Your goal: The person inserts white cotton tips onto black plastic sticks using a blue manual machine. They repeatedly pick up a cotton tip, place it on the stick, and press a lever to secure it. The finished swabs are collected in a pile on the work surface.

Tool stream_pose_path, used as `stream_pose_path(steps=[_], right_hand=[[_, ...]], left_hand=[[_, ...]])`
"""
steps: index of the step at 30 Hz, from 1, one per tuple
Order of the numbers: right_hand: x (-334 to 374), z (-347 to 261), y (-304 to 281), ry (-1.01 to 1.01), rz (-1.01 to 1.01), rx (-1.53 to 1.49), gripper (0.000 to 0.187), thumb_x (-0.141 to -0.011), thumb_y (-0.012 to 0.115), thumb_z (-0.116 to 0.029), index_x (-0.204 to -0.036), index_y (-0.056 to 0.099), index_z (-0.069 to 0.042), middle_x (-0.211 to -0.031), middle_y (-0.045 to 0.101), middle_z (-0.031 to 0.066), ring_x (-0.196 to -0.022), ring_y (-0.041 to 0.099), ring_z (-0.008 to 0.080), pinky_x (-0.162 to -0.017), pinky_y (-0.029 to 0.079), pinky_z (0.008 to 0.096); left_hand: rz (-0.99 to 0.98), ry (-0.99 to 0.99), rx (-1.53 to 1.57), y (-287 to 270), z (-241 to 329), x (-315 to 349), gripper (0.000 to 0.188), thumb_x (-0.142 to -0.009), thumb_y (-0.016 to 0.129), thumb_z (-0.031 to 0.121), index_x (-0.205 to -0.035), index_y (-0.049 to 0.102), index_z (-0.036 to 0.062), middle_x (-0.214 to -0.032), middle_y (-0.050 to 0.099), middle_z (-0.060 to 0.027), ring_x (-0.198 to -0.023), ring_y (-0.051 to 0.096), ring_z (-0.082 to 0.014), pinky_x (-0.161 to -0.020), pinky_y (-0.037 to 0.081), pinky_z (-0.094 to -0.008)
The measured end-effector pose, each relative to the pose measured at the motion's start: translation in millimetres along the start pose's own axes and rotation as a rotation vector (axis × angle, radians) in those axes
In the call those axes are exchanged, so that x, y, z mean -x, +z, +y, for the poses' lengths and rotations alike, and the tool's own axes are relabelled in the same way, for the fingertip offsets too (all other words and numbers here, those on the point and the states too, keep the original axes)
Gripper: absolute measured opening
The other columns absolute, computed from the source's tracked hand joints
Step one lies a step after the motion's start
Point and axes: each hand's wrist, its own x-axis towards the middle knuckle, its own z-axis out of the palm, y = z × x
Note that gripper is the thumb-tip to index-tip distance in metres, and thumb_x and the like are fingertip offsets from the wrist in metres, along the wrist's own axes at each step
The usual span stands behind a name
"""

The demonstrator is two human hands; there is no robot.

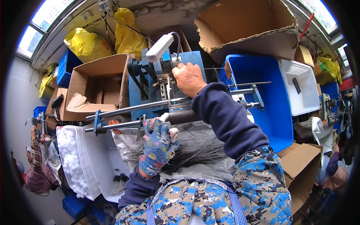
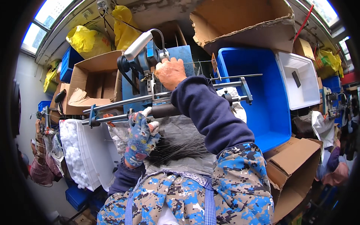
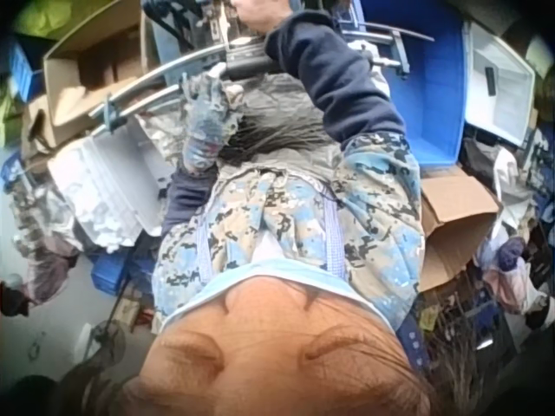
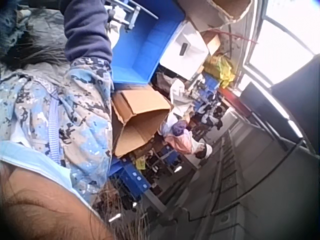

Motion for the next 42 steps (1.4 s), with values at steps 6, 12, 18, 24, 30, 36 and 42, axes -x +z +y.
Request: stream_pose_path(steps=[6, 12, 18, 24, 30, 36, 42], right_hand=[[3, -3, -6, 0.018, -0.001, 0.001, 0.014, -0.076, 0.053, -0.013, -0.087, 0.059, -0.010, -0.087, 0.059, 0.0084, -0.083, 0.057, 0.0277, -0.069, 0.043, 0.0409], [2, -1, -1, -0.002, 0.030, -0.055, 0.012, -0.077, 0.052, -0.012, -0.086, 0.060, -0.010, -0.086, 0.060, 0.0090, -0.084, 0.057, 0.0286, -0.069, 0.043, 0.0410], [-5, 5, 9, 0.065, 0.021, -0.102, 0.014, -0.079, 0.053, -0.017, -0.086, 0.063, -0.010, -0.083, 0.063, 0.0090, -0.085, 0.057, 0.0285, -0.078, 0.038, 0.0447], [22, 9, -13, 0.102, 0.039, 0.025, 0.039, -0.071, 0.067, -0.025, -0.102, 0.059, -0.002, -0.127, 0.037, 0.0165, -0.112, 0.038, 0.0329, -0.089, 0.032, 0.0493], [48, 5, -27, 0.161, -0.055, -0.113, 0.055, -0.066, 0.072, -0.028, -0.108, 0.055, 0.001, -0.119, 0.038, 0.0184, -0.111, 0.038, 0.0311, -0.083, 0.037, 0.0448], [49, 10, -25, 0.198, -0.107, -0.147, 0.057, -0.076, 0.066, -0.031, -0.115, 0.048, 0.006, -0.111, 0.042, 0.0209, -0.090, 0.057, 0.0337, -0.076, 0.049, 0.0377], [45, 9, -20, 0.180, -0.236, -0.199, 0.050, -0.082, 0.057, -0.031, -0.119, 0.046, 0.000, -0.108, 0.051, 0.0169, -0.098, 0.057, 0.0287, -0.085, 0.048, 0.0346]], left_hand=[[0.041, 0.017, 0.039, 0, -1, -1, 0.033, -0.058, 0.069, 0.004, -0.090, 0.061, 0.0090, -0.115, 0.050, -0.0148, -0.095, 0.050, -0.0335, -0.082, 0.040, -0.0472], [0.046, 0.025, 0.001, 1, 0, -2, 0.032, -0.058, 0.069, 0.004, -0.089, 0.061, 0.0094, -0.114, 0.051, -0.0147, -0.094, 0.050, -0.0333, -0.082, 0.040, -0.0469], [0.074, 0.058, 0.008, 4, -1, -4, 0.033, -0.059, 0.069, 0.006, -0.090, 0.060, 0.0087, -0.112, 0.052, -0.0150, -0.093, 0.051, -0.0322, -0.081, 0.039, -0.0464], [0.096, 0.059, 0.074, -16, -16, 18, 0.030, -0.063, 0.066, 0.003, -0.092, 0.061, 0.0067, -0.095, 0.059, -0.0097, -0.089, 0.057, -0.0302, -0.080, 0.043, -0.0424], [0.035, -0.259, 0.191, -21, -18, 51, 0.035, -0.063, 0.068, 0.007, -0.097, 0.063, 0.0085, -0.085, 0.058, -0.0129, -0.079, 0.057, -0.0344, -0.080, 0.044, -0.0431], [-0.091, 0.023, 0.276, -22, -2, 3, 0.045, -0.062, 0.070, 0.009, -0.105, 0.060, 0.0083, -0.097, 0.058, -0.0149, -0.087, 0.055, -0.0377, -0.081, 0.045, -0.0441], [0.114, 0.202, 0.320, 4, 10, -114, 0.025, -0.074, 0.062, 0.000, -0.098, 0.057, 0.0049, -0.084, 0.062, -0.0108, -0.077, 0.062, -0.0270, -0.067, 0.048, -0.0332]])
